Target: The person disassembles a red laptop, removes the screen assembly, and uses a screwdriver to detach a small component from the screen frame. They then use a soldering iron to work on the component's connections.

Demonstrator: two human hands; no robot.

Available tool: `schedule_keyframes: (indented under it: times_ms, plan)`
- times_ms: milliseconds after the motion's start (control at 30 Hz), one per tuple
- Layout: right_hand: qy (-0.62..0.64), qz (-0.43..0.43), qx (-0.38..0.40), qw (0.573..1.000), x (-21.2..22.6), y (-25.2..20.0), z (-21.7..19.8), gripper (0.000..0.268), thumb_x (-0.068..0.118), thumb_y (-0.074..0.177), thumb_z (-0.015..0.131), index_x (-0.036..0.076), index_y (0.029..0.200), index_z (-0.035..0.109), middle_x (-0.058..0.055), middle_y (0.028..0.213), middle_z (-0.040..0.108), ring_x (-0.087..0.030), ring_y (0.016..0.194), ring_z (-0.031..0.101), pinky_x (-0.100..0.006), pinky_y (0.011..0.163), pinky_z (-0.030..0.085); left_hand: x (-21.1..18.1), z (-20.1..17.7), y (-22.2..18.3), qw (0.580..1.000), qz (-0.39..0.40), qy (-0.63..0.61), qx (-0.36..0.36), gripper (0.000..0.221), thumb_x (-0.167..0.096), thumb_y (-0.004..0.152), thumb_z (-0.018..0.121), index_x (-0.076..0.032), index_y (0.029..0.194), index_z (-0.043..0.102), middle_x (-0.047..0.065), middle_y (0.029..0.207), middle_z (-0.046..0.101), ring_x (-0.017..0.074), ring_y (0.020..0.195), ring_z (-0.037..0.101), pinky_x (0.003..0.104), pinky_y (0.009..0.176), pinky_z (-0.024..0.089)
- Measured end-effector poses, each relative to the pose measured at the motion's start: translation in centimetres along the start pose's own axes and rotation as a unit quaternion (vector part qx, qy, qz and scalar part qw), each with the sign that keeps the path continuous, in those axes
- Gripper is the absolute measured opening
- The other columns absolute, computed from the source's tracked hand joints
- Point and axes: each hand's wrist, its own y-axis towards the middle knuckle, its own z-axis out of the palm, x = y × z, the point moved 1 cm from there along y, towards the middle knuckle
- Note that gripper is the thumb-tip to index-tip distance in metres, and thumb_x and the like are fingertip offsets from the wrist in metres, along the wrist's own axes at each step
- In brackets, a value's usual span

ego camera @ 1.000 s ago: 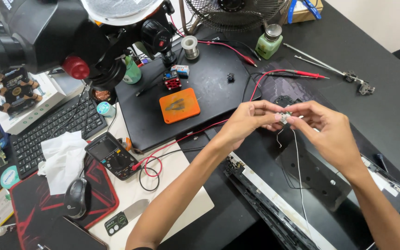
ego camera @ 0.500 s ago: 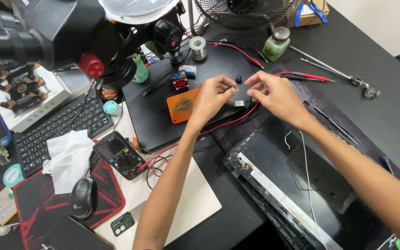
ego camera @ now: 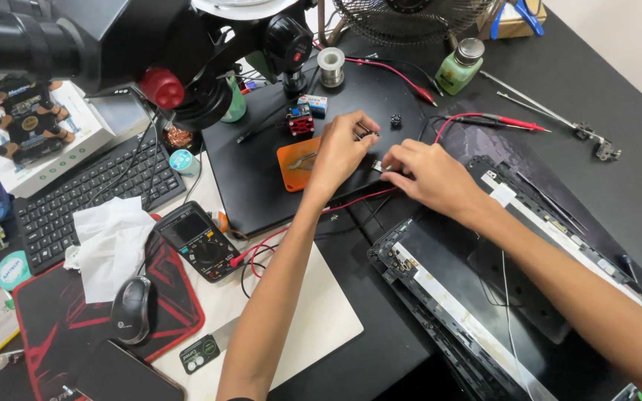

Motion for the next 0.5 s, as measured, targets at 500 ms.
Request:
schedule_keyframes:
  times_ms: [500]
  plan:
    - [0.113, 0.076, -0.101, 0.985, -3.6, -0.2, -2.2, 0.015, 0.004, 0.1, 0.062, 0.001, 0.114, 0.068, -0.008, 0.099, 0.073, -0.014, 0.084, 0.072, -0.029, 0.075, 0.056, -1.9, -0.1, -1.4, 0.994, -0.03, 0.068, 0.081, 0.013, -0.006, 0.082, 0.074, -0.002, 0.094, 0.075, 0.014, 0.085, 0.075, 0.0261, 0.083, 0.076, 0.036, 0.077, 0.057]
